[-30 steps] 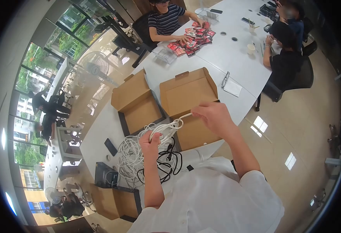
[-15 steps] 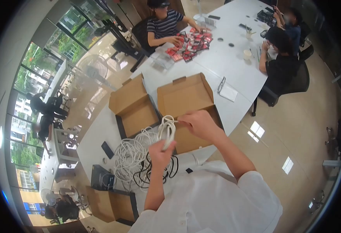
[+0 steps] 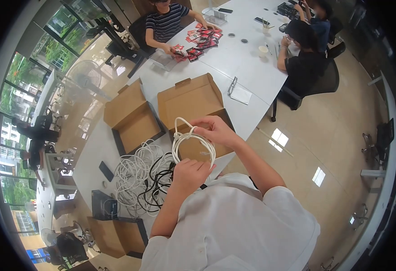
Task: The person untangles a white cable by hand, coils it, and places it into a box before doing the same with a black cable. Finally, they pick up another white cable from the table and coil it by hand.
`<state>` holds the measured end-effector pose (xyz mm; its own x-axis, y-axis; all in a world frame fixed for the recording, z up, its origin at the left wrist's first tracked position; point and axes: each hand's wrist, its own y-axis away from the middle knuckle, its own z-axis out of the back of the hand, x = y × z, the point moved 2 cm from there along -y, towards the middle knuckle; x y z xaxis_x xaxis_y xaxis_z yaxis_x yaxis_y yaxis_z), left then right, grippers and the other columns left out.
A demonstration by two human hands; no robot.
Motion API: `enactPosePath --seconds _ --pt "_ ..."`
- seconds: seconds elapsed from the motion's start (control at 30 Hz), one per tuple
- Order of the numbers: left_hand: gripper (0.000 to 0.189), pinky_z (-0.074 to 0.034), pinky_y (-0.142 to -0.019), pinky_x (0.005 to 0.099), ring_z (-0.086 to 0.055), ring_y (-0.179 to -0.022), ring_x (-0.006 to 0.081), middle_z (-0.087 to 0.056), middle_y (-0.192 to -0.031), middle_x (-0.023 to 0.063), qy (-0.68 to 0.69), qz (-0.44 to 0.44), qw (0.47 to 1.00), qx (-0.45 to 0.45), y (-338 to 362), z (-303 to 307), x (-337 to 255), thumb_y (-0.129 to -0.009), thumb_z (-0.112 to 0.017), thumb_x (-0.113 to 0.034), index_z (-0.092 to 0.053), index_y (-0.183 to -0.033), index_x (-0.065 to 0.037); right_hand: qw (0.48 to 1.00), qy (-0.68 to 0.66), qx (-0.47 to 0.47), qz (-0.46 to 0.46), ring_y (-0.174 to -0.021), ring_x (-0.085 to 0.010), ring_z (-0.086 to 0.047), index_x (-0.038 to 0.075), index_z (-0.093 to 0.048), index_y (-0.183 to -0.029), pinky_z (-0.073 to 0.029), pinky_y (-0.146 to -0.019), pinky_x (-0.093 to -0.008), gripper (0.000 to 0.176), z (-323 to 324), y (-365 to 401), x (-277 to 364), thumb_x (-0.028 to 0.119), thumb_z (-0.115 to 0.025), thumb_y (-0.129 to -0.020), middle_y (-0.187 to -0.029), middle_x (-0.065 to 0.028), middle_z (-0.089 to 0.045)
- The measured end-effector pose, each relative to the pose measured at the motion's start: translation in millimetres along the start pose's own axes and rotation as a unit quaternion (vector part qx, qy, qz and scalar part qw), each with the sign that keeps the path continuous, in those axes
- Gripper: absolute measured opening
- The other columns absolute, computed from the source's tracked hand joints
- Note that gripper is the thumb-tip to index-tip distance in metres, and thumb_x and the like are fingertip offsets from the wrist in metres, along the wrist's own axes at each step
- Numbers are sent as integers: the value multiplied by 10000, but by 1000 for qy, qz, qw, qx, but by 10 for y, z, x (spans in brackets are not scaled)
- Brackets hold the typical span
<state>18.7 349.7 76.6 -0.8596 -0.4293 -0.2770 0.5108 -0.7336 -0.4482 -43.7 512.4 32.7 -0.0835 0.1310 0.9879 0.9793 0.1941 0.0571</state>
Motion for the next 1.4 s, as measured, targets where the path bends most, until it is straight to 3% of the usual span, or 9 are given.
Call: enactPosePath --seconds 0.13,0.33,0.5,0.6,0.8,0.9,1.23,1.33,1.4 --pt "210 -435 -762 371 -567 -852 244 -609 -882 70 115 17 993 4 -85 289 132 -721 -725 -246 -660 -819 -72 999 39 -37 8 -694 -69 -616 -15 -650 -1021 -494 -610 -202 159 -5 48 -67 66 -613 -889 -880 -51 -680" --pt "295 -365 -934 422 -492 -1089 302 -536 -1187 119 65 169 979 -96 -149 529 447 -767 -680 -241 -667 -1013 -78 992 -14 60 109 -669 -43 -580 5 -681 -946 -456 -561 -190 103 -260 83 48 52 -649 -860 -880 -27 -671" --pt "176 -435 -595 283 -552 -657 190 -572 -761 81 277 225 930 -89 46 463 667 -839 -661 -141 -616 -841 30 989 -14 93 110 -747 -66 -554 16 -681 -940 -442 -630 -211 95 -289 160 305 44 -649 -855 -896 -33 -617" --pt "205 -422 -642 260 -535 -697 160 -567 -771 69 319 237 912 -98 122 401 685 -860 -652 -180 -618 -841 21 986 33 109 118 -786 -88 -553 21 -676 -927 -443 -665 -237 82 -268 205 336 44 -636 -860 -886 -37 -605" --pt "243 -401 -726 266 -474 -727 142 -495 -750 7 487 314 781 -235 231 322 768 -924 -587 -258 -561 -839 -32 979 36 76 188 -826 -121 -543 27 -639 -903 -441 -733 -261 60 -193 206 358 34 -583 -886 -900 -35 -579" --pt "214 -440 -772 304 -470 -735 139 -458 -757 -5 652 251 623 -351 204 291 873 -950 -536 -251 -544 -881 -50 979 20 74 189 -823 -120 -535 25 -610 -917 -438 -748 -258 55 -170 227 344 37 -559 -902 -921 -34 -559" --pt "245 -540 -797 359 -433 -632 126 -376 -699 -4 817 309 302 -383 296 252 954 -971 -473 -269 -475 -814 -81 978 140 69 142 -770 -96 -499 17 -537 -930 -423 -700 -238 48 -183 246 329 59 -513 -935 -877 -35 -528" --pt "237 -549 -754 358 -423 -599 130 -377 -692 -1 837 302 249 -383 375 232 992 -960 -477 -238 -454 -782 -82 982 121 90 115 -726 -85 -484 12 -533 -924 -420 -662 -228 79 -222 257 334 82 -506 -947 -795 -29 -531" --pt "224 -544 -725 345 -403 -559 141 -347 -639 -2 841 277 294 -360 372 256 945 -954 -456 -193 -431 -754 -94 987 81 93 108 -720 -85 -481 8 -533 -921 -421 -655 -230 93 -204 262 283 93 -509 -948 -784 -25 -535"
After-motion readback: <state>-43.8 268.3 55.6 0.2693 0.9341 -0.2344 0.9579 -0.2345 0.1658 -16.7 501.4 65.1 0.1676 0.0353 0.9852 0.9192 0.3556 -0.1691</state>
